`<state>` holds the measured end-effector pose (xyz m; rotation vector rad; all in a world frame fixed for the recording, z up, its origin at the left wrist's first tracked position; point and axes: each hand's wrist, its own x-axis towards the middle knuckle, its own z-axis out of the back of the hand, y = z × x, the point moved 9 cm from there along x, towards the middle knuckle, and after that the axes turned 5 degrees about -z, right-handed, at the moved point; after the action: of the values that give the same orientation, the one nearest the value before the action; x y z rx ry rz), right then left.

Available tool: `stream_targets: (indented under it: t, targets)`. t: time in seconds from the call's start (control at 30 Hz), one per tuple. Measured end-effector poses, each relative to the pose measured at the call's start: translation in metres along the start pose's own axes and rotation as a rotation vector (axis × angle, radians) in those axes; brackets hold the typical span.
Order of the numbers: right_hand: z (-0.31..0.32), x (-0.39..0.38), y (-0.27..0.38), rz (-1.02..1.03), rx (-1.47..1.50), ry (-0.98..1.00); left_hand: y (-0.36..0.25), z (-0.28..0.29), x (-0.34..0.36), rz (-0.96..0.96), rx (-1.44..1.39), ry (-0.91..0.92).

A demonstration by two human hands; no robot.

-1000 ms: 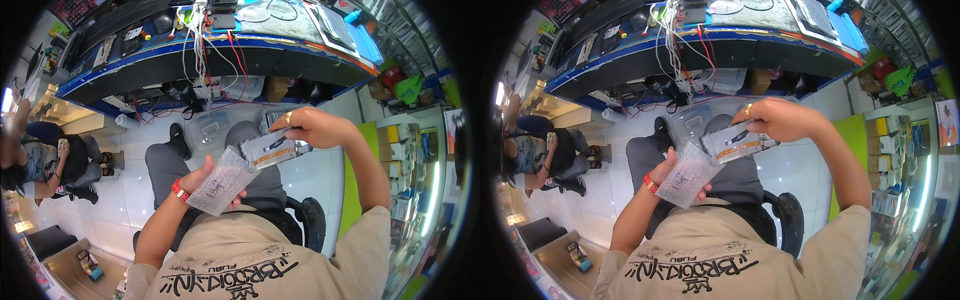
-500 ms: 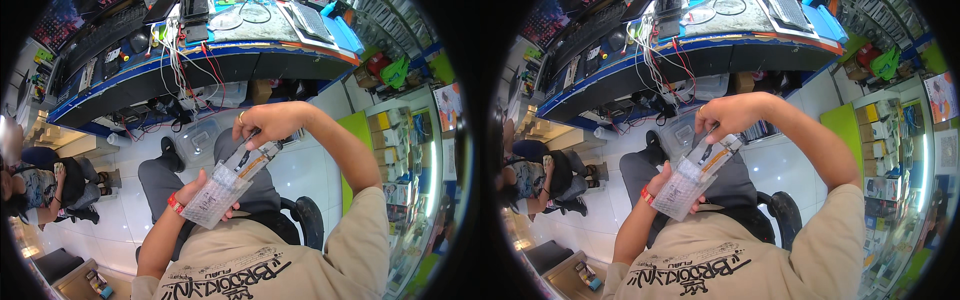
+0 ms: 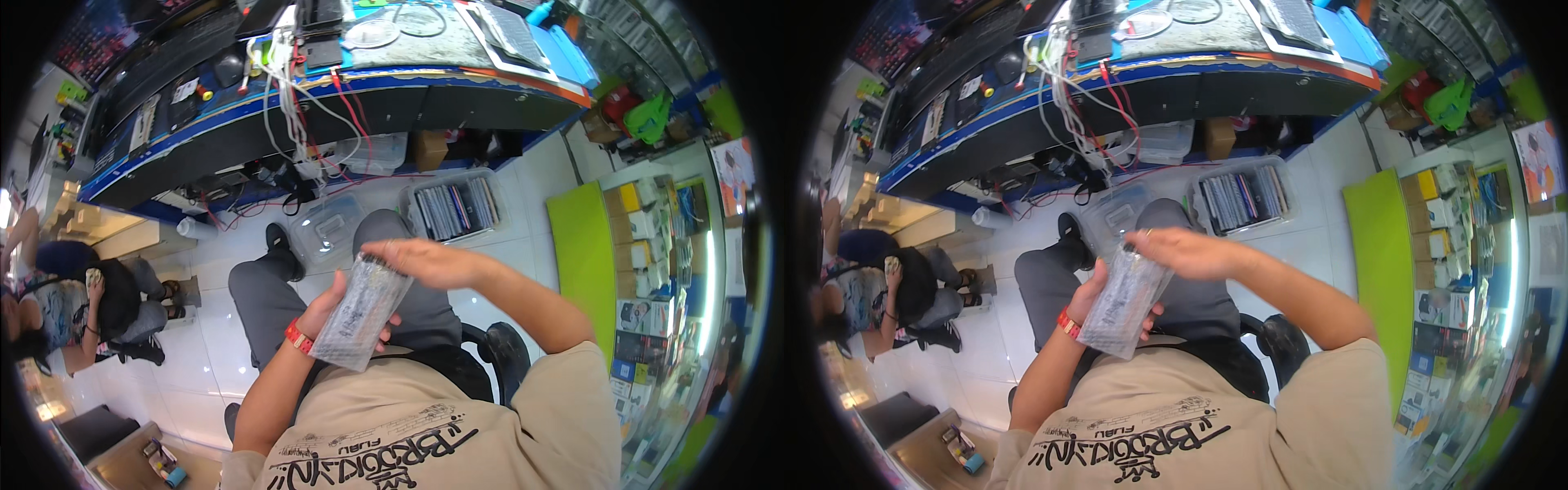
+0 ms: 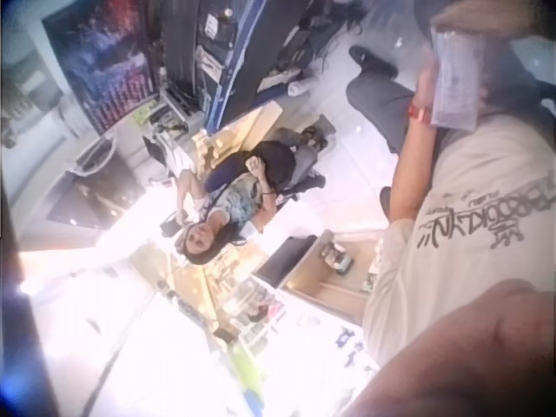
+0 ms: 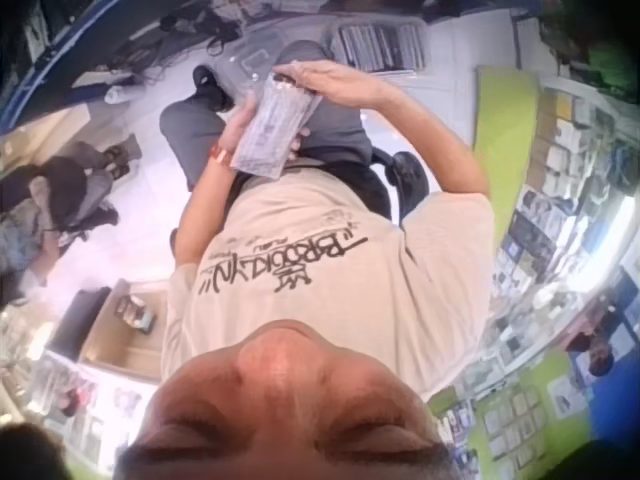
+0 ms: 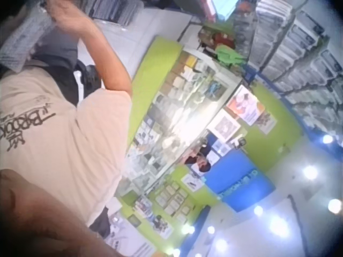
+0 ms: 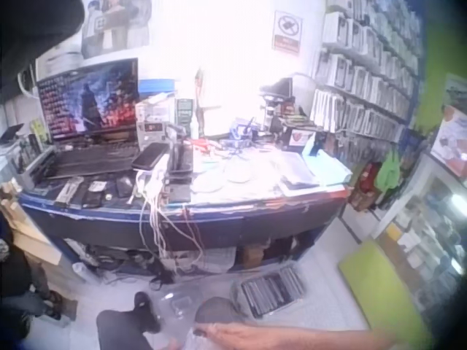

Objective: The person manipulates an electronic circuit board, handles a phone battery and screen, and organizes various small electronic components and containers on a repair bench.

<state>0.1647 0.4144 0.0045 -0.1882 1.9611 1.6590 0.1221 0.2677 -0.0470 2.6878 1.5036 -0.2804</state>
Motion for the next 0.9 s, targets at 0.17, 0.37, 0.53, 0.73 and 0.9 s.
stream_targets:
  t: [0.17, 0.37, 0.53, 0.73, 0.9]
  targets:
    - [-0.011, -0.014, -0.049, 0.073, 0.166, -0.355, -0.009, 0.013, 0.001, -0.165, 0.088, -0.043]
    - [-0.045, -0.015, -0.104, 0.017, 0.555, -0.101, -0.039, 0.041, 0.015, -0.466, 0.794, -0.391]
    - [0.166, -0.04, -0.152, -0.067, -0.197, -0.781, -0.076, -0.012, -0.015, -0.674, 1.67, -0.665]
    - [0.324, 0.011, -0.254, -0.364, -0.8, -1.127, -0.073, 0.041, -0.116, -0.516, 2.089, -1.176]
    - [0.342, 0.058, -0.353, -0.627, -0.86, -1.112, -0.07, 0.048, -0.157, -0.386, 2.181, -1.433]
